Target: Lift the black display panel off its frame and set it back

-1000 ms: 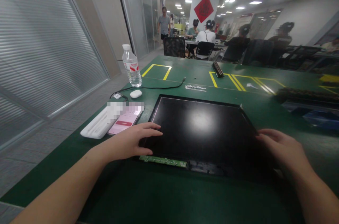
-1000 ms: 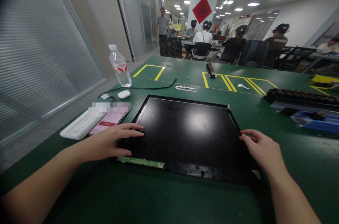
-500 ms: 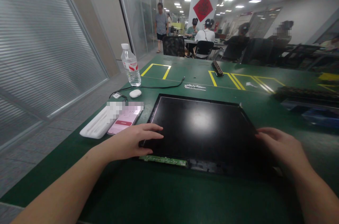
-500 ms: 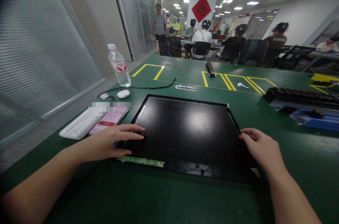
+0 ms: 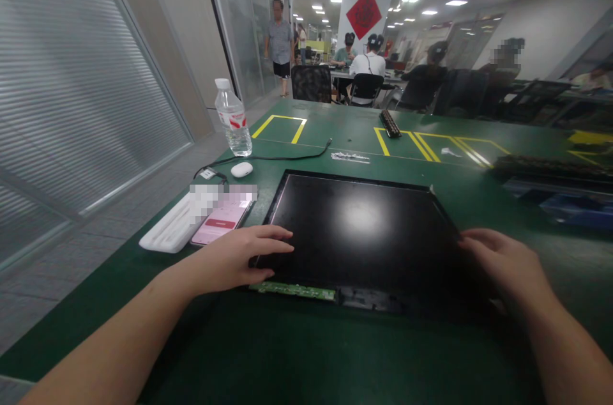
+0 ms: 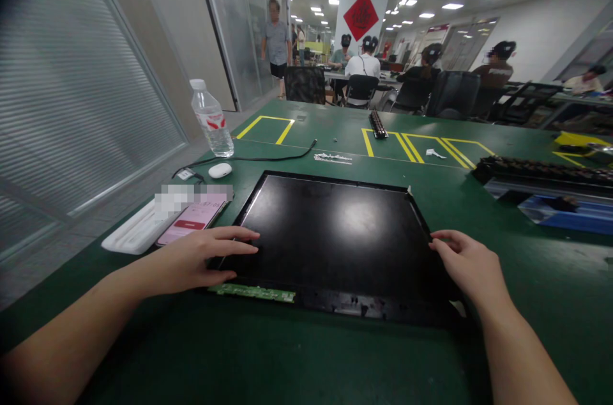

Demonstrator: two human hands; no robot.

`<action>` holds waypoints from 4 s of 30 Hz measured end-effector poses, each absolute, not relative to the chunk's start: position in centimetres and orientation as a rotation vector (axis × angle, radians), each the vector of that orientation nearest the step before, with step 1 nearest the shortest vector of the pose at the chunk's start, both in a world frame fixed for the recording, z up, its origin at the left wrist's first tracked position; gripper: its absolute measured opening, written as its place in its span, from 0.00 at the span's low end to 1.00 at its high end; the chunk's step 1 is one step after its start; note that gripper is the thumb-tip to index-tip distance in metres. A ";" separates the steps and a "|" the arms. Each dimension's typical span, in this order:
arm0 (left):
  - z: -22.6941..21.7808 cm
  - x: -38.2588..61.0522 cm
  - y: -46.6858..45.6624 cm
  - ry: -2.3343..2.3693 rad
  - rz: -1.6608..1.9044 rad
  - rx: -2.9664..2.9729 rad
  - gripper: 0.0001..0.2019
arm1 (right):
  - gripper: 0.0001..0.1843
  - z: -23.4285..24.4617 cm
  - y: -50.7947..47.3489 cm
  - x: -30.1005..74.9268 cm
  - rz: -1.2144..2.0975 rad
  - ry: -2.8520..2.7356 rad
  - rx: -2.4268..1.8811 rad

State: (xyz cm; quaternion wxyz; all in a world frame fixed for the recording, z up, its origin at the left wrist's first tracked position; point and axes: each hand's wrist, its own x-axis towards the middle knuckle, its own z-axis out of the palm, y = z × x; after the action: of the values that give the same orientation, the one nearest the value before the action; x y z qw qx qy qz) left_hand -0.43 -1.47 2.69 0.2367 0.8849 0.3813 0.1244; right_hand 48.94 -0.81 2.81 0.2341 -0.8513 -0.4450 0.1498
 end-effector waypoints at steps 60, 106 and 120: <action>0.4 1.7 -0.2 1.590 0.434 2.422 0.28 | 0.22 1.6 -0.6 49.7 0.353 -1.315 -2.271; -0.3 0.9 -0.2 1.620 0.713 2.171 0.25 | 0.19 0.1 -0.1 50.8 0.410 -1.287 -2.173; 1.9 2.2 -0.7 1.409 1.117 1.107 0.31 | 0.20 -0.7 0.0 51.5 0.334 -1.279 -2.180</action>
State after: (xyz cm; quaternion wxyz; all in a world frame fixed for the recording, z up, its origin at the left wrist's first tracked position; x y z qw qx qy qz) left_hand 2.25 -0.67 1.88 0.4925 0.4562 0.5809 0.4603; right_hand 51.47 0.00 -0.72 0.2919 -0.8178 -0.4798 0.1254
